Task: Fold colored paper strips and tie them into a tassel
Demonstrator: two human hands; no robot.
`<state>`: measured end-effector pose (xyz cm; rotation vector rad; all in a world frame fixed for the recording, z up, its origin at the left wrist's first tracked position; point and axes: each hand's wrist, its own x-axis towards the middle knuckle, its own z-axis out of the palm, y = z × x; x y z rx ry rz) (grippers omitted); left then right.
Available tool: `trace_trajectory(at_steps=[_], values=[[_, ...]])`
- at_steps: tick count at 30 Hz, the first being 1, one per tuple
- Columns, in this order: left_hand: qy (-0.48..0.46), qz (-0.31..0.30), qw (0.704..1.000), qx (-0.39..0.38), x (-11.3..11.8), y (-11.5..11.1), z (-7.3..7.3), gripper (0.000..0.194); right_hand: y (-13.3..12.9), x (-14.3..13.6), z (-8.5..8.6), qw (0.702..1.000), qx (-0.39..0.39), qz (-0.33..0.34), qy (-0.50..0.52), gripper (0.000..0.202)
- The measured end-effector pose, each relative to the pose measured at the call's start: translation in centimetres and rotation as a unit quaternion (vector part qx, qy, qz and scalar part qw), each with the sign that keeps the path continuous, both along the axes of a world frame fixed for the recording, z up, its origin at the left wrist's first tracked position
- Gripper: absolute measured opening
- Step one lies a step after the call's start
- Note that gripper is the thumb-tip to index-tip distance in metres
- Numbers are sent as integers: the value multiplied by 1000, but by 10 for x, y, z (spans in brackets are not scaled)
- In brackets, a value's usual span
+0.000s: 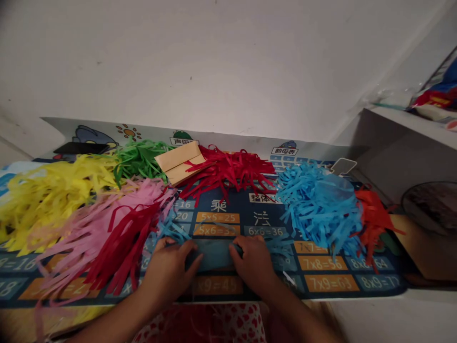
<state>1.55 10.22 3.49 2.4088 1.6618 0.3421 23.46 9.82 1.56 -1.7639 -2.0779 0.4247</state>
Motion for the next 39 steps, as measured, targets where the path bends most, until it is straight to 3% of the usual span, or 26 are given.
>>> trace_trajectory(at_steps=[6, 18, 26, 29, 31, 32, 34, 37, 39], values=[[11, 6, 999, -38, -3, 10, 0, 18, 1, 2, -14, 999, 42, -3, -24, 18], [61, 11, 997, -53, 3, 22, 1, 21, 1, 1, -11, 997, 67, -5, -25, 18], [72, 11, 997, -38, 5, 18, 0, 18, 3, 1, -14, 997, 49, -12, -51, 15], [64, -30, 997, 34, 4, 20, 2, 17, 8, 16, -2, 995, 41, -65, -58, 5], [68, -109, 988, 85, 3, 25, 6, 18, 8, 25, 14, 984, 105, -116, -83, 20], [77, -162, 979, 98, 3, 27, 10, 16, 5, 27, 22, 979, 145, -109, -95, 23], [104, -263, 953, 104, 6, 28, 18, 13, -3, 23, 34, 976, 185, 13, -111, 20], [154, -320, 929, 109, 18, 20, 29, 13, -12, 7, 34, 954, 111, 250, -122, 21], [191, -305, 926, 112, 27, 10, 32, 16, -11, 0, 23, 950, 71, 280, -119, 22]])
